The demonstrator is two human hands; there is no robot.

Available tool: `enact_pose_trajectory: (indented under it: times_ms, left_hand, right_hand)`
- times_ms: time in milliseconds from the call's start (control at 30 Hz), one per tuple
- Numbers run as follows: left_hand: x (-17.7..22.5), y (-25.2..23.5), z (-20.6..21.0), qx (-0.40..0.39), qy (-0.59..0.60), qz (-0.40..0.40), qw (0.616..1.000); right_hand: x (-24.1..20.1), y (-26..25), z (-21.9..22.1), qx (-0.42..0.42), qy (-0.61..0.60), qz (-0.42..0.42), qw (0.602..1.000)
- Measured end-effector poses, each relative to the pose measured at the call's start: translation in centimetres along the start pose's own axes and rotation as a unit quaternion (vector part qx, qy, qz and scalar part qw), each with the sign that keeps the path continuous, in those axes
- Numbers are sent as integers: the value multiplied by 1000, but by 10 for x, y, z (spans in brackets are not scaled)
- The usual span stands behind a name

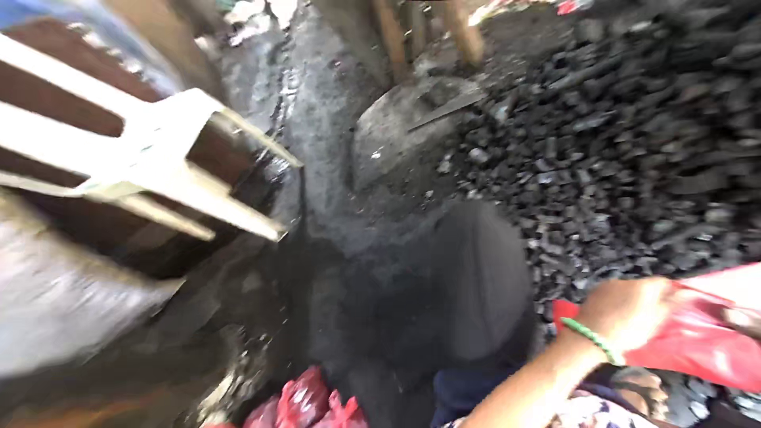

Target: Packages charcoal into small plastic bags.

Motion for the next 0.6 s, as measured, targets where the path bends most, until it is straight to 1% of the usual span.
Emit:
enact_pose_trajectory:
  times_ms: [67, 167, 233, 267, 300, 333, 367, 400, 433, 467, 533, 567, 600]
  left_hand:
    - [-15, -6, -4, 19, 6, -3, 1000]
    - [-31, -15, -1, 11, -19, -2, 1000]
    - [-35, -21, -1, 1, -81, -7, 997]
    - [-36, -23, -2, 17, -124, -9, 992]
    - [-36, -25, -4, 52, -172, -8, 984]
    - [-35, -25, -7, 105, -208, 0, 972]
    - [-34, -25, -10, 147, -222, 3, 964]
    - [-33, -24, -13, 162, -218, -7, 962]
    - [-34, -23, -14, 155, -201, -26, 967]
    - [-35, -21, -12, 119, -177, -51, 976]
    - [-44, -20, 0, 18, -112, -97, 989]
    - [-50, -21, 7, -15, -77, -113, 991]
    - [-56, -21, 14, -30, -40, -128, 991]
  right_hand:
    - [23, -9, -18, -21, -9, 1, 1000]
    - [42, -11, -14, -82, -15, 37, 996]
    - [47, -13, -10, -64, 3, 35, 997]
    - [49, -15, -9, -50, 12, 30, 998]
    - [53, -18, -8, -34, 20, 30, 999]
    - [59, -21, -6, -13, 23, 33, 999]
    - [66, -24, -4, 10, 18, 40, 999]
    - [73, -26, 0, 32, -1, 54, 998]
    - [81, -28, 3, 49, -32, 70, 996]
    - [88, -30, 8, 55, -77, 80, 992]
    - [97, -31, 21, 49, -163, 69, 983]
    - [98, -30, 28, 42, -188, 63, 979]
    - [97, -30, 35, 38, -198, 58, 978]
Point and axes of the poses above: each hand's wrist, its own y-axis away from the middle knuckle, its own z-axis out of the palm, x = y × z, the point moved 7 cm from there along -y, towards the middle knuckle, and after that the axes turned 14 degrees about -y, right-handed, at the moved point
